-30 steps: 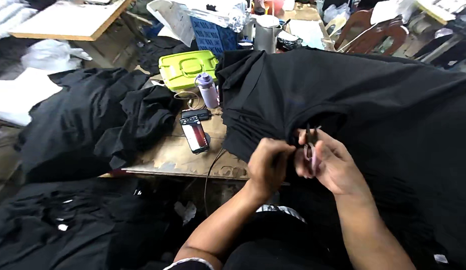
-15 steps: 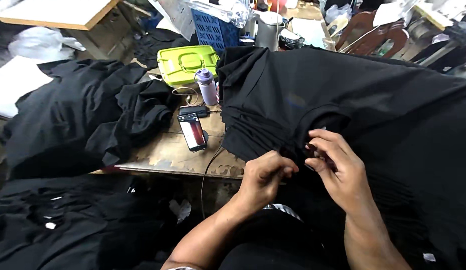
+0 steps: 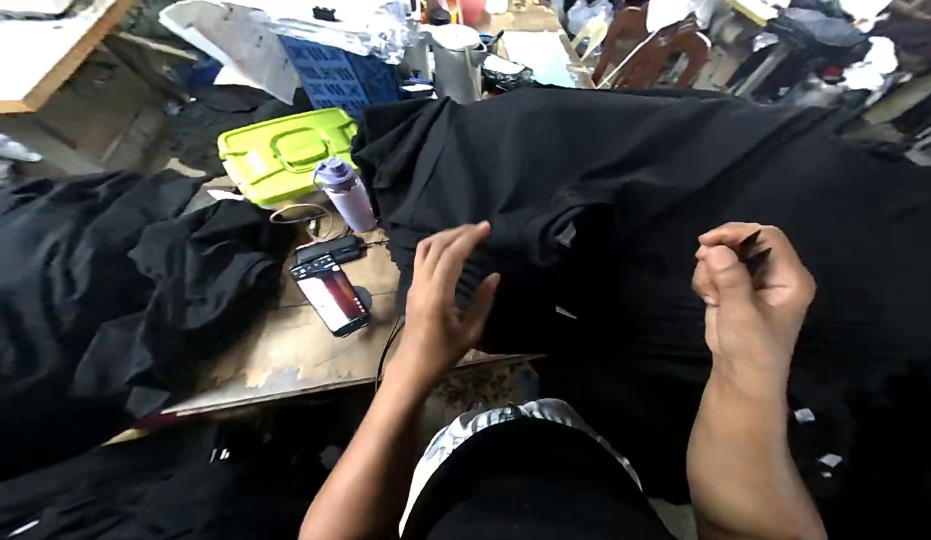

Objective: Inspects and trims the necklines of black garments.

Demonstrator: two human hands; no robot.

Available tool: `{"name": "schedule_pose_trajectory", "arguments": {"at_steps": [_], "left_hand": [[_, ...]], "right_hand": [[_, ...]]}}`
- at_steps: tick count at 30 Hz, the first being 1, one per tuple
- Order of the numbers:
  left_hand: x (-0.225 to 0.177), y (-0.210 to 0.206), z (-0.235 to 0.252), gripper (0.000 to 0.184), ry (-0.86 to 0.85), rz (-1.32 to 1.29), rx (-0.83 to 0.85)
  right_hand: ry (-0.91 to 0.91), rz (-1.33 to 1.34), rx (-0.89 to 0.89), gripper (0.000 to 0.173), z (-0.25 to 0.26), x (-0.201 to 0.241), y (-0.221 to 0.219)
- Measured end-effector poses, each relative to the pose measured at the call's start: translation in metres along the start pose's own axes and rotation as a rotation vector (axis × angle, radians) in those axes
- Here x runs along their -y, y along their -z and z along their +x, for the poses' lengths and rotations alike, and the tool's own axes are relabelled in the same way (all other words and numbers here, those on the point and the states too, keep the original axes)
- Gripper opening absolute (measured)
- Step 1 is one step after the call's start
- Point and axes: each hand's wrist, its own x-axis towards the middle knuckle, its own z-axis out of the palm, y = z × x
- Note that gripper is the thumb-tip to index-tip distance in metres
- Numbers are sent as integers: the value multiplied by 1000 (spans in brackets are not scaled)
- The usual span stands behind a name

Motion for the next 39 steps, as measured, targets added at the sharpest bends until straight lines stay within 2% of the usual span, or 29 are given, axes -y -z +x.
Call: {"name": "schedule_pose_trajectory", "arguments": {"at_steps": [2, 3, 4, 5, 6, 7, 9, 11, 13, 16, 17, 18, 20, 21, 23, 25, 27, 28, 32, 35, 39], "left_hand": [[2, -2, 14, 65, -2, 18, 87], [4, -3, 21, 70, -6, 33, 134], [8, -5, 25, 68, -24, 43, 166], [14, -7, 28, 54, -50, 37, 181], [21, -7, 29, 33, -79, 21, 166], [27, -4, 29, 19, -113, 15, 148], [34, 9, 26, 16, -137, 35, 158], [35, 17, 19, 16, -86, 103, 217], [16, 11, 13, 24, -104, 99, 221], [-35, -33, 13, 29, -214, -25, 173], [-49, -52, 15, 36, -194, -49, 212], [-60, -69, 16, 48, -126, -83, 319], [-73, -95, 20, 69, 23, -294, 558], [-76, -105, 21, 72, 56, -426, 589], [-81, -117, 17, 63, 14, -533, 506], [-78, -126, 12, 37, -33, -548, 367], [-71, -130, 6, 9, 27, -628, 289], [-69, -129, 4, 5, 76, -675, 297], [-64, -116, -12, 14, 185, -800, 391], [-66, -113, -23, 11, 188, -841, 339], [-72, -118, -29, 14, 96, -722, 284]], "right_hand": [[-56, -110, 16, 16, -12, -10, 1], [-71, -213, 52, 22, -19, -15, -1], [-96, -334, 104, 30, -26, -22, -4], [-138, -442, 166, 37, -31, -28, -7], [-173, -522, 210, 40, -37, -36, -11], [-170, -563, 204, 33, -44, -44, -12], [-108, -575, 93, 18, -57, -51, -5], [-70, -513, -3, 16, -66, -44, 11], [-41, -467, -40, 18, -72, -31, 25], [5, -475, -45, 19, -74, -14, 32], [12, -479, -42, 18, -74, -11, 32], [16, -479, -37, 17, -74, -8, 32], [23, -480, -35, 17, -73, -5, 33], [25, -480, -37, 17, -72, -4, 33], [23, -476, -34, 17, -72, -2, 35], [28, -467, -17, 16, -72, -1, 35], [30, -468, 5, 15, -73, -1, 32], [23, -472, 12, 17, -74, 0, 31], [46, -539, 33, 40, -81, 9, 35], [129, -653, 53, 32, -92, 9, 39], [173, -747, 55, 26, -98, 9, 36]]}}
